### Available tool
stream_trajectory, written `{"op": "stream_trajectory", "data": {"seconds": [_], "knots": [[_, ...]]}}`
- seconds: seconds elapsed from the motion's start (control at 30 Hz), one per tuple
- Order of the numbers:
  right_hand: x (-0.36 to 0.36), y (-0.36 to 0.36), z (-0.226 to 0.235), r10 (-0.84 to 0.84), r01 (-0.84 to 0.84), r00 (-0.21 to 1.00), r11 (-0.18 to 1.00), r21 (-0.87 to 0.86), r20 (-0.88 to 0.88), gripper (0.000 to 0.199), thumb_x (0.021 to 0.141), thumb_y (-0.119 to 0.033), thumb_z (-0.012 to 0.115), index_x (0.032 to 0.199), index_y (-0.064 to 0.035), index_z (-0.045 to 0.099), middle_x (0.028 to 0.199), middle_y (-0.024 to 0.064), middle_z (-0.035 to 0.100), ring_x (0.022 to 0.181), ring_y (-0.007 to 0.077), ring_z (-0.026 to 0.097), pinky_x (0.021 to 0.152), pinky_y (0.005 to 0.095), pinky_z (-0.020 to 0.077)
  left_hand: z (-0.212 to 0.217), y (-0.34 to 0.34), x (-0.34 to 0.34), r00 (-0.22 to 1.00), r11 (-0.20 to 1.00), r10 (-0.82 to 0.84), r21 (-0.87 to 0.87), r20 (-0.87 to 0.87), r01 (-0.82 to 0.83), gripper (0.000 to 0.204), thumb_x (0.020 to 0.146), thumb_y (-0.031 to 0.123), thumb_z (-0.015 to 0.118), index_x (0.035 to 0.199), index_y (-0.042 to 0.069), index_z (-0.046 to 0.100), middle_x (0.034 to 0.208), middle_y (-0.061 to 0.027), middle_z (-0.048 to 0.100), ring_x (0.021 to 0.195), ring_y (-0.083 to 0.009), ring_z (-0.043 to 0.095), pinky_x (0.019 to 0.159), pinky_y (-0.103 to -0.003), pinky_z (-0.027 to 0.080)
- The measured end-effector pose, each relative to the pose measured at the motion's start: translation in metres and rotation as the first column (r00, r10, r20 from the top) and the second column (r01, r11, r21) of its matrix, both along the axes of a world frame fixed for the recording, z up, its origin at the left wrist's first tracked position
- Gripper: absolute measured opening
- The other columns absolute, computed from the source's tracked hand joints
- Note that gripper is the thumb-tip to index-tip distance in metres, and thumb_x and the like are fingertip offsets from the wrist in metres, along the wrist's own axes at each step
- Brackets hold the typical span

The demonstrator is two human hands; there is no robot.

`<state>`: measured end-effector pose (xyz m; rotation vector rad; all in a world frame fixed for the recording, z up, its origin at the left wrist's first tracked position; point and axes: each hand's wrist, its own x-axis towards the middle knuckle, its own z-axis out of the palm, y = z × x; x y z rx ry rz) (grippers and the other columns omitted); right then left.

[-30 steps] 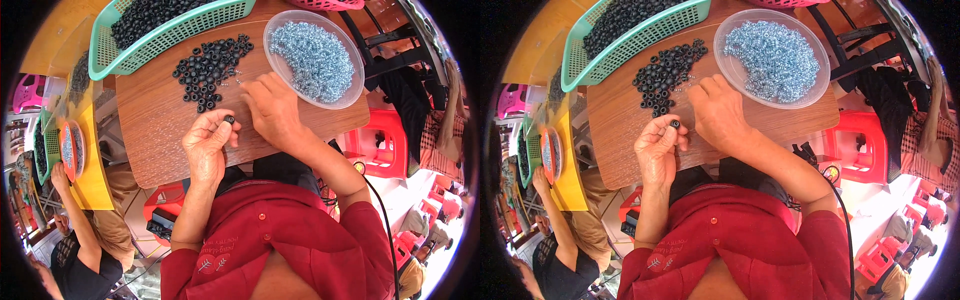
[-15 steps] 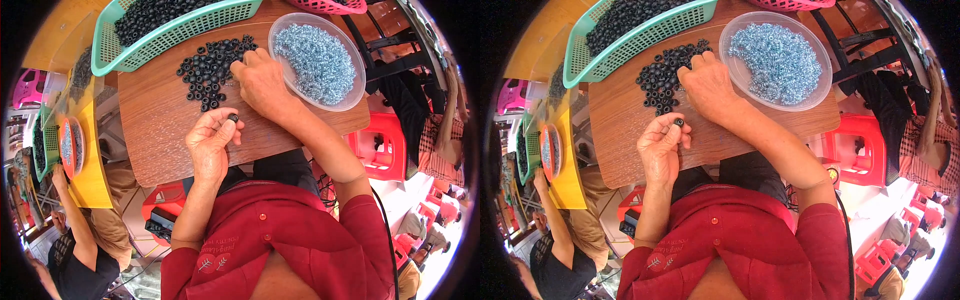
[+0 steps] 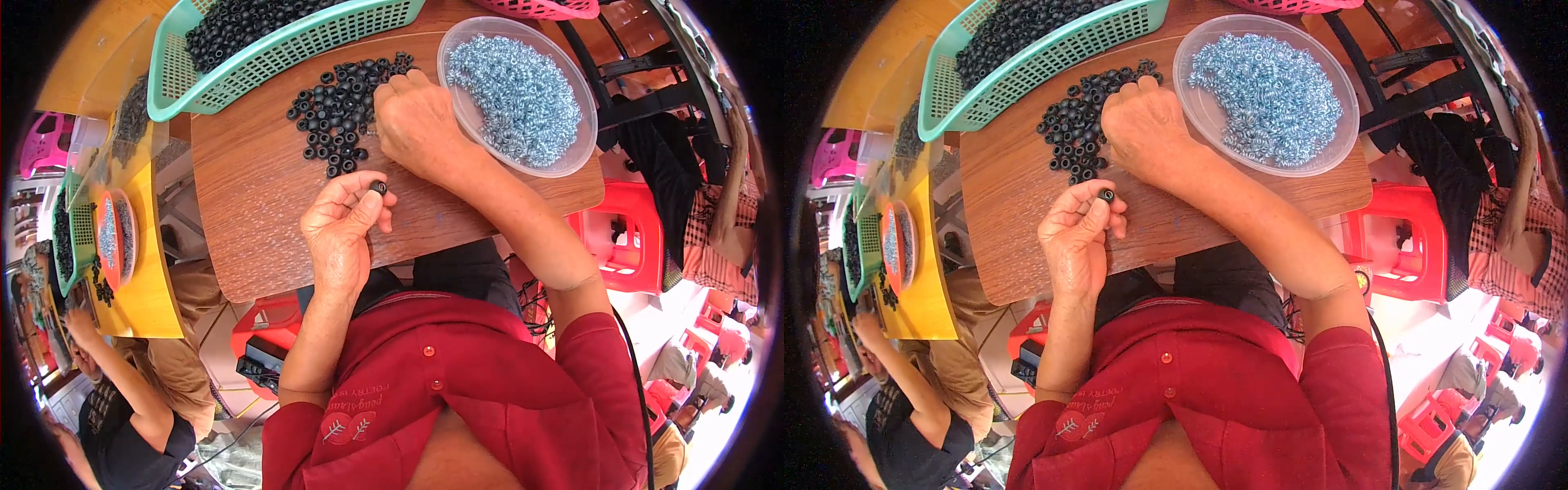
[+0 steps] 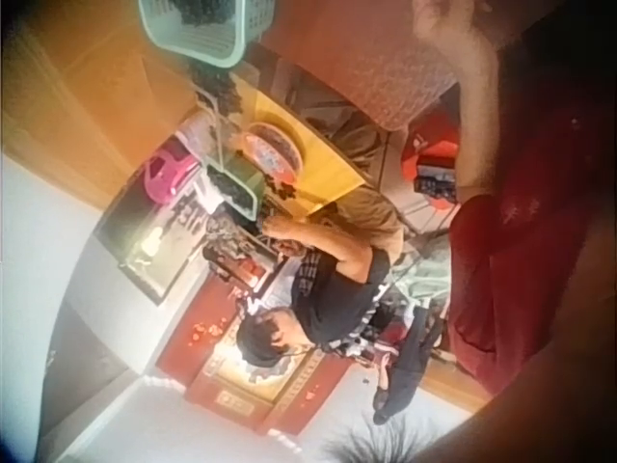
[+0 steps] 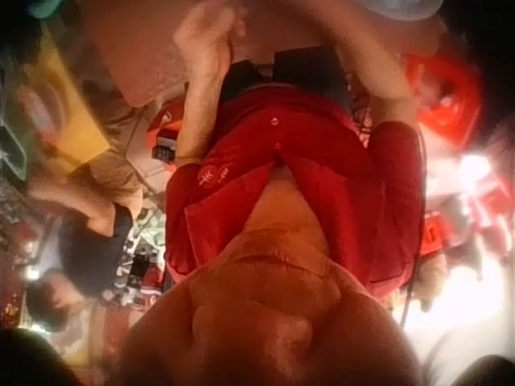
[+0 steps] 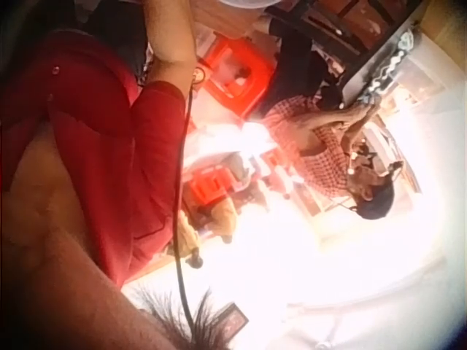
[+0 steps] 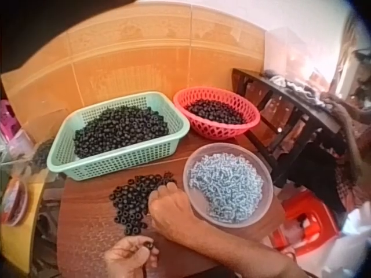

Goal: The person assembles components by taking small springs from a dish and inserting them into plastic parts by hand.

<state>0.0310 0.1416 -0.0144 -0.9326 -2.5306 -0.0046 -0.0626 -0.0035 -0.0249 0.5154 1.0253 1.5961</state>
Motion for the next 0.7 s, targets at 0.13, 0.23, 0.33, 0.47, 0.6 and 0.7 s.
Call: {"op": "stream_trajectory", "data": {"seconds": [0.13,0.23,0.33,0.47,0.6,0.7], "knots": [[0.007,-0.003,-0.001,0.036,-0.033,0.991,0.999,0.028,-0.127,0.017,0.064,-0.007,0.068,0.076,0.0004,0.06,0.076,0.0144,0.061,0.077,0.0316,0.058,0.066,0.039,0.0487,0.0,0.001,0.0,1.0,1.0,0.002,0.007,-0.005,-0.002,0.019,0.087,0.003,0.062,0.103,-0.007,0.06,0.084,-0.0145,0.065,0.064,-0.0169,0.058,0.057,-0.027,0.047],[0.011,-0.007,-0.001,0.056,-0.068,0.966,0.997,-0.038,-0.252,0.013,0.068,-0.005,0.065,0.077,0.0002,0.058,0.075,0.0139,0.06,0.077,0.0325,0.057,0.066,0.0399,0.0478,0.0,0.001,0.001,1.0,1.0,0.005,-0.002,-0.013,-0.005,0.019,0.087,0.003,0.062,0.103,-0.008,0.06,0.084,-0.0145,0.065,0.064,-0.017,0.058,0.057,-0.027,0.047],[0.021,-0.018,0.005,0.006,-0.142,0.9,0.949,-0.281,-0.436,0.009,0.072,-0.003,0.064,0.079,0.0002,0.059,0.075,0.0127,0.061,0.077,0.0301,0.059,0.067,0.0382,0.0482,0.0,0.001,0.001,1.0,1.0,0.002,-0.014,-0.003,-0.002,0.019,0.087,0.002,0.063,0.104,-0.007,0.06,0.085,-0.0138,0.065,0.065,-0.0156,0.058,0.058,-0.026,0.047],[0.041,-0.036,0.018,-0.221,-0.405,0.758,0.579,-0.708,-0.614,0.009,0.078,-0.001,0.063,0.087,-0.0002,0.064,0.078,0.0062,0.065,0.077,0.0159,0.062,0.067,0.0297,0.049,0.003,0.001,0.001,0.999,1.0,0.004,-0.025,0.038,-0.004,0.019,0.087,0.002,0.063,0.104,-0.006,0.061,0.086,-0.0129,0.065,0.066,-0.0143,0.058,0.059,-0.024,0.047],[0.055,-0.044,0.018,-0.267,-0.499,0.732,0.417,-0.76,-0.627,0.013,0.082,0.002,0.063,0.095,0.0008,0.066,0.086,-0.0008,0.065,0.079,0.0046,0.057,0.07,0.0209,0.0476,0.007,0.004,0.006,1.0,0.999,0.002,-0.032,0.022,-0.002,0.019,0.087,0.001,0.062,0.104,-0.006,0.06,0.087,-0.0131,0.065,0.067,-0.0146,0.058,0.059,-0.024,0.047],[0.055,-0.051,0.016,-0.34,-0.587,0.657,0.331,-0.739,-0.673,0.013,0.081,0.003,0.061,0.093,0.0011,0.067,0.082,0.0024,0.066,0.076,0.0082,0.06,0.066,0.0241,0.0494,0.008,0.004,0.009,0.999,1.0,-0.014,-0.017,0.044,0.015,0.019,0.087,0.002,0.062,0.105,-0.006,0.06,0.087,-0.013,0.065,0.068,-0.0149,0.059,0.059,-0.025,0.048]]}}
